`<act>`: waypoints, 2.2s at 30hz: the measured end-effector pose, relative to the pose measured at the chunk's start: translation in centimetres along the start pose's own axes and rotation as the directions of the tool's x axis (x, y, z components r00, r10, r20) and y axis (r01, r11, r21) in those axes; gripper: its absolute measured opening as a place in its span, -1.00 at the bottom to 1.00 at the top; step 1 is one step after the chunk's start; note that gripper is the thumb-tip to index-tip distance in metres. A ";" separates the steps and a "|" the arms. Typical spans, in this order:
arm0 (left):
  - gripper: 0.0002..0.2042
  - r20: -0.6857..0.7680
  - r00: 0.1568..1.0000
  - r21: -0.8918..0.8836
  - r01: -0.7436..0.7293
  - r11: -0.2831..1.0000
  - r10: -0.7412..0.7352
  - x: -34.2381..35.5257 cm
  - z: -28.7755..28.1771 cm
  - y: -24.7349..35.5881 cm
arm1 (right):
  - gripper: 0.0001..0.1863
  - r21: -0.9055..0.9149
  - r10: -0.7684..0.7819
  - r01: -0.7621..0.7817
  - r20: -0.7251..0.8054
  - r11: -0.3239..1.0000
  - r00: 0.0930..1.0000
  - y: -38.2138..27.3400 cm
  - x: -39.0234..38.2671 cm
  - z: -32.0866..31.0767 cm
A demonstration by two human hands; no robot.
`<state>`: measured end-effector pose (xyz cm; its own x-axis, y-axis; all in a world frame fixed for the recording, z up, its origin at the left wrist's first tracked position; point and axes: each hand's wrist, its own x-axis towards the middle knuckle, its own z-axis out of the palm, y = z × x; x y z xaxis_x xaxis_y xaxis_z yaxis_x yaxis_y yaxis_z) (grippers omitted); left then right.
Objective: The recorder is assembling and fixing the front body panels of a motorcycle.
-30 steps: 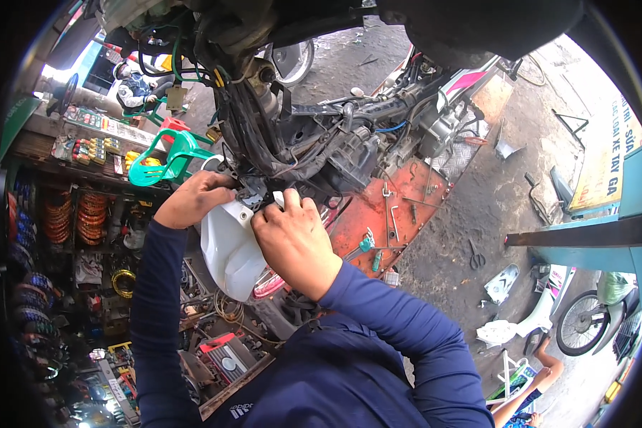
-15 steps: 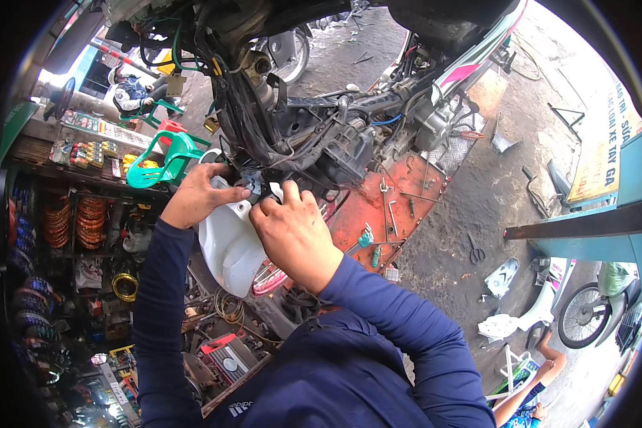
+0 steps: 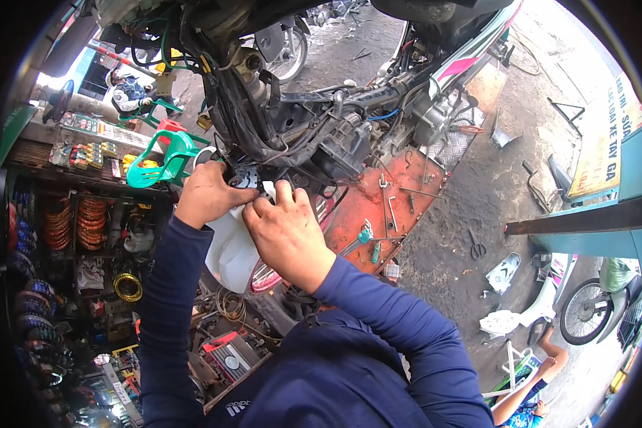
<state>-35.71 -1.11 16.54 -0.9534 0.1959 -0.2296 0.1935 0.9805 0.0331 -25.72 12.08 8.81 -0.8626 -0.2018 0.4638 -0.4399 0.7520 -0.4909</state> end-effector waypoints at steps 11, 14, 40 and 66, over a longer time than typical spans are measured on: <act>-0.62 -0.318 0.946 -0.056 -0.089 0.994 0.067 -0.7 2.5 -1.0 | -0.77 0.007 0.010 -0.009 -0.051 1.000 0.999 -0.6 -0.1 -0.2; -0.62 -0.396 0.916 0.003 -0.068 0.998 0.063 -1.1 3.2 -1.0 | -0.77 0.026 0.015 -0.015 -0.007 1.000 1.000 -0.5 -0.1 -0.4; -0.51 -0.470 0.869 -0.124 -0.238 0.963 0.154 -0.9 3.6 -2.9 | -0.77 0.000 0.020 -0.020 -0.013 1.000 1.000 -1.4 0.0 -0.6; -0.54 -0.399 0.903 -0.415 -0.333 0.847 0.160 -1.1 3.4 -4.3 | -0.71 -0.020 0.060 -0.060 -0.002 0.998 0.998 -2.1 -0.1 -0.5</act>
<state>-34.73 -5.59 13.39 -0.9223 0.3385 0.1863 0.3854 0.7702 0.5083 -24.55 10.85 10.19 -0.8868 -0.1549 0.4354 -0.3823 0.7752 -0.5029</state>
